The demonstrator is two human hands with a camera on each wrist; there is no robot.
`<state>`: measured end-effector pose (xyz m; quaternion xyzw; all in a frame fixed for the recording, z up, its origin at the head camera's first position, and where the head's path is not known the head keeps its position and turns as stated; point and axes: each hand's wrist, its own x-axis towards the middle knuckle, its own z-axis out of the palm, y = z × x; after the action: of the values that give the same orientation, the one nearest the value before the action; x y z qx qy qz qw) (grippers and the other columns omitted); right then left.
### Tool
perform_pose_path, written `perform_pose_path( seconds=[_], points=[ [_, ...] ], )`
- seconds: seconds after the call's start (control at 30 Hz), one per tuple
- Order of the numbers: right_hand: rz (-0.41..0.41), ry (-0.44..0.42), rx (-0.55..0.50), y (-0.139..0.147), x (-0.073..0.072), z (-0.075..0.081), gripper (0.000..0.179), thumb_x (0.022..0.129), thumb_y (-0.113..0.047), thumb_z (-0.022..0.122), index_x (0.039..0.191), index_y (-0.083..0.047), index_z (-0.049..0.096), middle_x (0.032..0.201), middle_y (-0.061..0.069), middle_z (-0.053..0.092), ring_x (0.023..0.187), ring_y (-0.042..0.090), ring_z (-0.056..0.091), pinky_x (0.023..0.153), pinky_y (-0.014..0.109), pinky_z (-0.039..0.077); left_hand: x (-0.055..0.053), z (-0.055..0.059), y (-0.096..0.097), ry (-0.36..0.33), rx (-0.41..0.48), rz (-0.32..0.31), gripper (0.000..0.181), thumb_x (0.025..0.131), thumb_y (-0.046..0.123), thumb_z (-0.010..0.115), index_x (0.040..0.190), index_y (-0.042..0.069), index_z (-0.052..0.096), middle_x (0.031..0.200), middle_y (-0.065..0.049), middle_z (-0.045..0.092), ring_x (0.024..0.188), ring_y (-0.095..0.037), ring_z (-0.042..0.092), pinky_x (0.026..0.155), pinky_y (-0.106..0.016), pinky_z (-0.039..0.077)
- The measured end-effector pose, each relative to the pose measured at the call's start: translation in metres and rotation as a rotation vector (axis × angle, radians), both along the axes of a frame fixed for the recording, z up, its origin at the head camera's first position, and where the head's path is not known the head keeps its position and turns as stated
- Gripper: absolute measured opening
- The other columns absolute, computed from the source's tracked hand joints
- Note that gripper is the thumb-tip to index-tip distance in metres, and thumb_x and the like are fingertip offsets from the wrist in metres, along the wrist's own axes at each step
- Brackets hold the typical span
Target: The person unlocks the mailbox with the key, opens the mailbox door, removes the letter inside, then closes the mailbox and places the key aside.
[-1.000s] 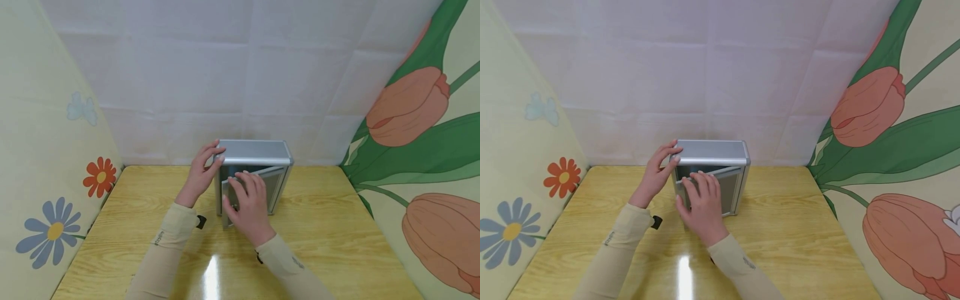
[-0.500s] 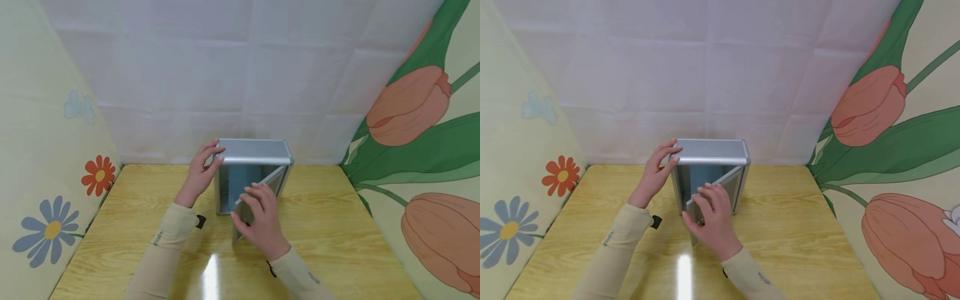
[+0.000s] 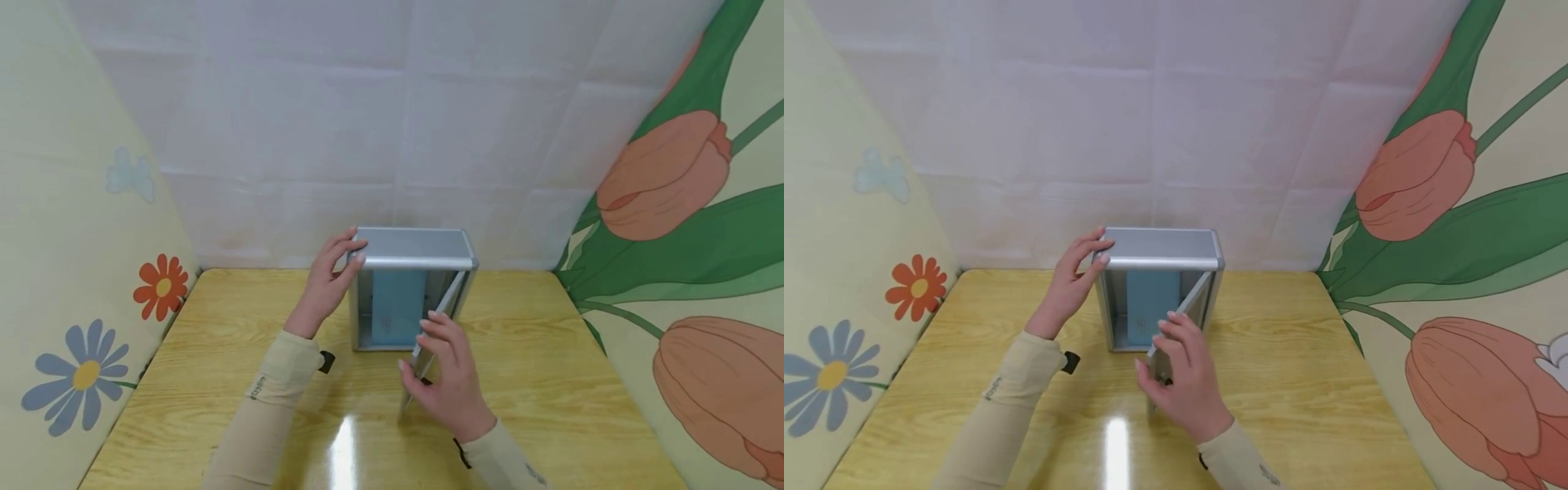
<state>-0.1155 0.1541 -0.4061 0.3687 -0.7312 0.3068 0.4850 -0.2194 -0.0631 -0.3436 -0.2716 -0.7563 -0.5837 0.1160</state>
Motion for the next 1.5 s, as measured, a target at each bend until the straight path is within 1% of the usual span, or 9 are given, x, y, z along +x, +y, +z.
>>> perform_pose_path(
  seconds=[0.33, 0.43, 0.57, 0.67, 0.87, 1.0, 1.27, 1.4, 1.5],
  points=[
    [0.011, -0.036, -0.05, 0.014, 0.012, -0.003, 0.03, 0.092, -0.019, 0.059, 0.1, 0.009, 0.053, 0.111, 0.028, 0.052, 0.115, 0.042, 0.048, 0.103, 0.037, 0.037, -0.003, -0.005, 0.0, 0.008, -0.022, -0.004, 0.034, 0.099, 0.009, 0.053, 0.131, -0.001, 0.056, 0.15, -0.016, 0.032, 0.138, -0.028, 0.029, 0.093, -0.057, 0.043],
    [0.023, -0.014, -0.083, 0.018, 0.014, -0.003, 0.027, 0.092, -0.015, 0.057, 0.099, 0.011, 0.052, 0.11, 0.03, 0.053, 0.115, 0.042, 0.049, 0.102, 0.035, 0.038, -0.013, -0.017, -0.001, 0.017, -0.019, 0.001, 0.034, 0.1, 0.017, 0.053, 0.132, 0.006, 0.057, 0.151, -0.009, 0.033, 0.138, -0.021, 0.029, 0.093, -0.055, 0.044],
    [0.014, 0.026, -0.132, 0.022, 0.018, -0.002, 0.024, 0.092, -0.008, 0.055, 0.097, 0.014, 0.051, 0.107, 0.032, 0.054, 0.115, 0.042, 0.051, 0.1, 0.035, 0.041, -0.01, -0.014, -0.001, 0.014, -0.017, -0.001, 0.034, 0.1, 0.016, 0.053, 0.132, 0.006, 0.057, 0.151, -0.009, 0.033, 0.138, -0.021, 0.029, 0.093, -0.055, 0.044],
    [-0.02, 0.028, -0.165, 0.026, 0.023, -0.002, 0.024, 0.092, -0.008, 0.054, 0.096, 0.015, 0.05, 0.107, 0.033, 0.055, 0.116, 0.04, 0.052, 0.099, 0.033, 0.042, 0.0, -0.001, 0.001, -0.007, -0.019, -0.007, 0.033, 0.099, 0.009, 0.052, 0.131, -0.001, 0.056, 0.15, -0.016, 0.033, 0.138, -0.027, 0.028, 0.094, -0.056, 0.042],
    [-0.069, 0.063, -0.213, 0.037, 0.027, -0.003, 0.022, 0.091, -0.006, 0.056, 0.097, 0.015, 0.051, 0.106, 0.033, 0.057, 0.11, 0.04, 0.057, 0.095, 0.029, 0.045, 0.0, 0.001, 0.001, -0.01, -0.024, 0.0, 0.034, 0.099, 0.011, 0.052, 0.131, -0.001, 0.056, 0.15, -0.015, 0.033, 0.138, -0.026, 0.029, 0.094, -0.056, 0.042],
    [-0.125, 0.085, -0.251, 0.047, 0.028, -0.004, 0.022, 0.09, -0.007, 0.058, 0.095, 0.014, 0.052, 0.104, 0.031, 0.06, 0.103, 0.036, 0.061, 0.09, 0.024, 0.047, -0.001, -0.001, 0.001, 0.002, -0.018, 0.0, 0.033, 0.099, 0.01, 0.052, 0.13, -0.001, 0.056, 0.15, -0.015, 0.034, 0.138, -0.026, 0.03, 0.093, -0.055, 0.043],
    [-0.249, 0.045, -0.295, 0.071, 0.03, -0.009, 0.028, 0.092, -0.013, 0.06, 0.093, 0.014, 0.053, 0.103, 0.029, 0.061, 0.096, 0.03, 0.062, 0.085, 0.016, 0.046, -0.001, -0.002, 0.0, 0.006, -0.012, -0.003, 0.033, 0.099, 0.009, 0.052, 0.13, -0.001, 0.056, 0.15, -0.015, 0.034, 0.138, -0.026, 0.029, 0.092, -0.054, 0.044],
    [-0.316, 0.018, -0.309, 0.082, 0.031, -0.01, 0.031, 0.091, -0.016, 0.06, 0.093, 0.014, 0.054, 0.102, 0.028, 0.061, 0.091, 0.026, 0.061, 0.079, 0.011, 0.045, -0.001, -0.001, 0.0, 0.007, -0.013, -0.002, 0.033, 0.099, 0.009, 0.052, 0.13, -0.002, 0.056, 0.149, -0.016, 0.033, 0.138, -0.027, 0.029, 0.092, -0.054, 0.045],
    [-0.343, -0.001, -0.324, 0.089, 0.03, -0.009, 0.03, 0.09, -0.015, 0.061, 0.094, 0.015, 0.055, 0.102, 0.028, 0.061, 0.089, 0.026, 0.06, 0.077, 0.009, 0.044, -0.001, -0.001, 0.0, 0.007, -0.011, -0.002, 0.033, 0.099, 0.009, 0.052, 0.13, -0.002, 0.056, 0.149, -0.018, 0.033, 0.138, -0.028, 0.029, 0.092, -0.055, 0.044]
  ],
)
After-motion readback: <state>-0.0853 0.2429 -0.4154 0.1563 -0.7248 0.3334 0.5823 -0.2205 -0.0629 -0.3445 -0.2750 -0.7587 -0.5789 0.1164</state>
